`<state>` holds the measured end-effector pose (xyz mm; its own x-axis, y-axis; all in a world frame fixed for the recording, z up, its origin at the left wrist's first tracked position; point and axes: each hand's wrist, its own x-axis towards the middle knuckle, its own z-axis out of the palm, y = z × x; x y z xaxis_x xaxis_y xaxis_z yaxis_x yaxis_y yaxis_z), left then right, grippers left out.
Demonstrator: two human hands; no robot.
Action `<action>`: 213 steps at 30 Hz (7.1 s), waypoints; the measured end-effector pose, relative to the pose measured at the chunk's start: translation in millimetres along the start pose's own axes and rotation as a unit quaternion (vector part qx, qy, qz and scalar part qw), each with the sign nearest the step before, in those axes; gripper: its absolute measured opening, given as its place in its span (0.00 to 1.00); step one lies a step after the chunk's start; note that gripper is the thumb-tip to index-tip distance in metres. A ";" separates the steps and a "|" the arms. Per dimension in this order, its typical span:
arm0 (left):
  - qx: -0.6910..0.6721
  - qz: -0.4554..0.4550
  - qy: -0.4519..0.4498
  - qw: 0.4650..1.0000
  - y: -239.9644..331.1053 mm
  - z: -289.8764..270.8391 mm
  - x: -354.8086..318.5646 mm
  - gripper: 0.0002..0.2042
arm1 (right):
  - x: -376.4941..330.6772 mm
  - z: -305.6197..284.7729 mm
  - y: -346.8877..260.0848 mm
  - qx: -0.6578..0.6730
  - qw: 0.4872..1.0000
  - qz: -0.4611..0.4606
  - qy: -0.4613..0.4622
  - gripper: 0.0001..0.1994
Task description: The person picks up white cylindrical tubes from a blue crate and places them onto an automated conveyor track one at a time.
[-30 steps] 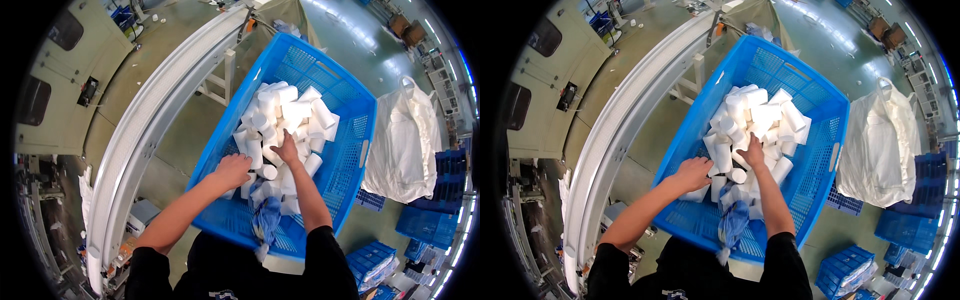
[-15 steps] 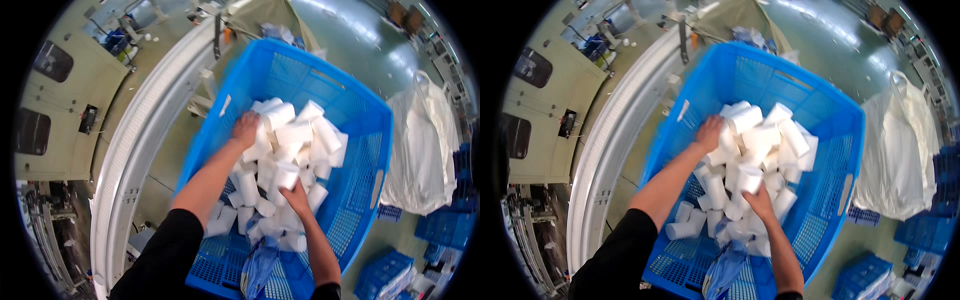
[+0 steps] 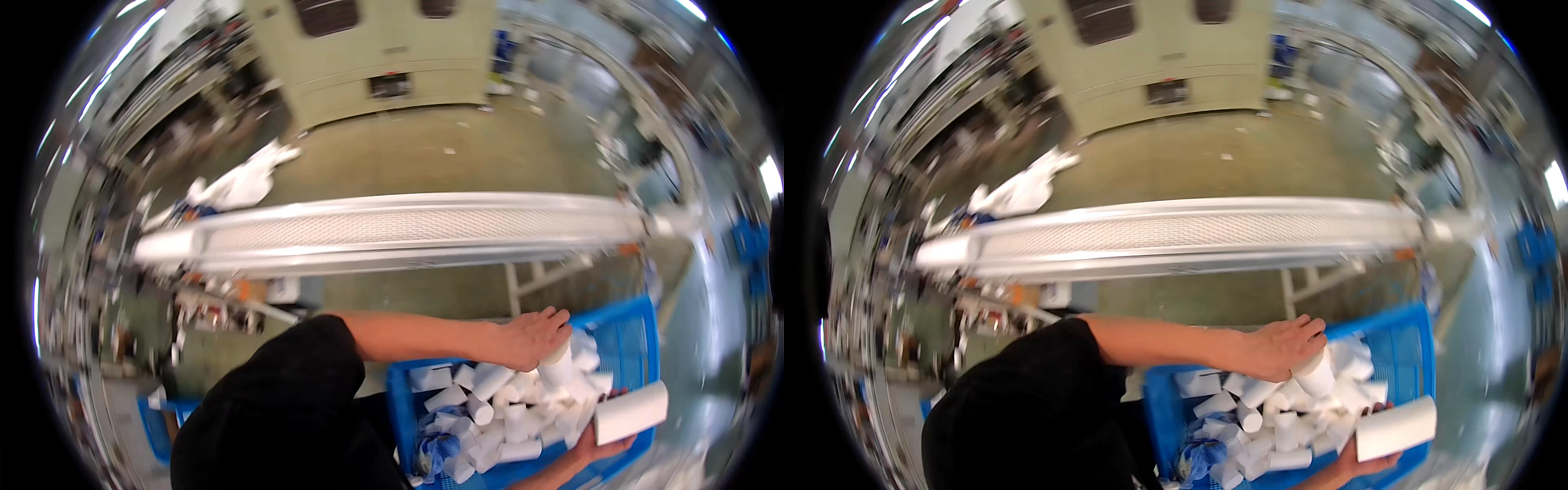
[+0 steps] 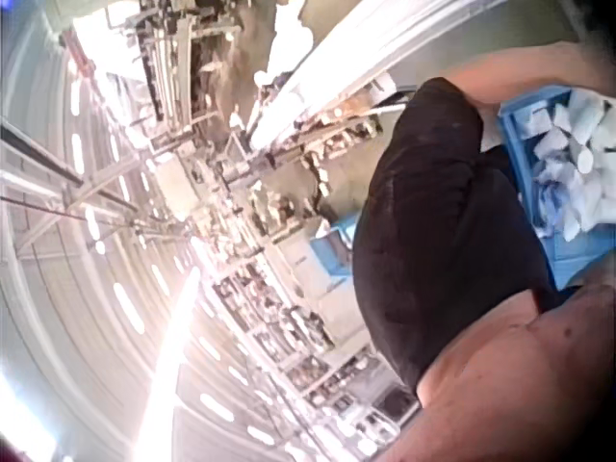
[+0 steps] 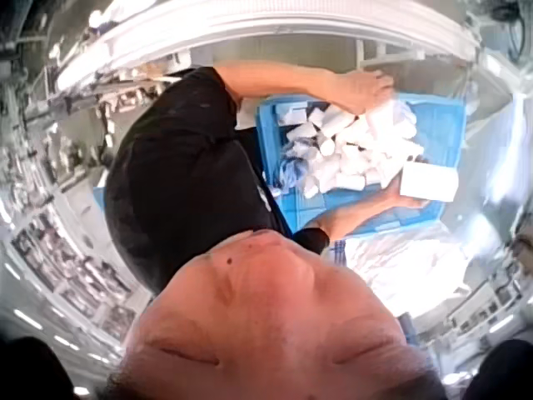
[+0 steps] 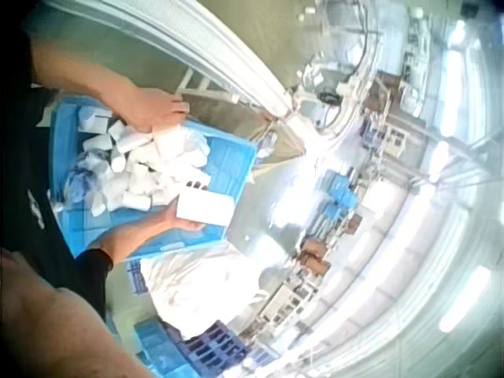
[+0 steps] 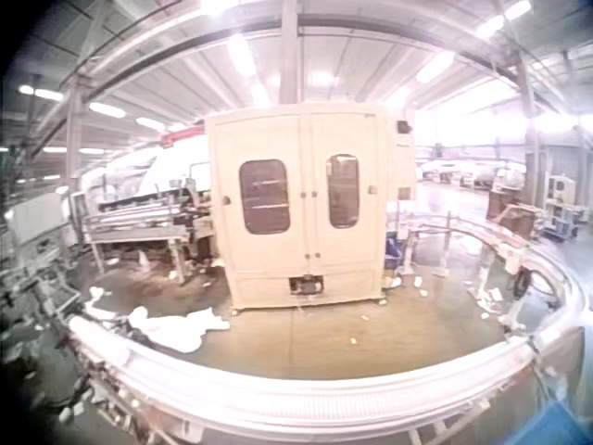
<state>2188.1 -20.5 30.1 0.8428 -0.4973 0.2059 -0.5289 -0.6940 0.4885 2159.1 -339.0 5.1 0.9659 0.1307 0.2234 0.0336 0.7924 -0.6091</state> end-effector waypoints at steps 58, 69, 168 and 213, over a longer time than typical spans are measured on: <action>-0.340 -0.529 -0.121 0.768 -65.0 403.0 -51.6 0.41 | -150.8 -259.3 162.7 -0.885 0.337 0.316 0.058 0.36; -0.660 -0.415 -0.228 0.583 41.5 121.7 -40.3 0.28 | -135.3 -121.8 43.6 -0.139 0.930 0.232 0.247 0.40; -0.748 -0.242 -0.033 0.617 33.4 54.3 -58.9 0.35 | -116.7 -61.1 82.4 -0.397 0.801 0.111 0.434 0.34; -0.710 -0.010 0.633 0.309 9.2 -56.3 -513.4 0.28 | 58.5 323.1 497.0 -0.408 0.725 0.323 -0.451 0.23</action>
<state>1756.1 257.7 -23.4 0.6835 0.7255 -0.0809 -0.7030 0.6840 0.1948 2149.4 255.0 -38.6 0.2990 0.9458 -0.1272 0.1458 -0.1770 -0.9734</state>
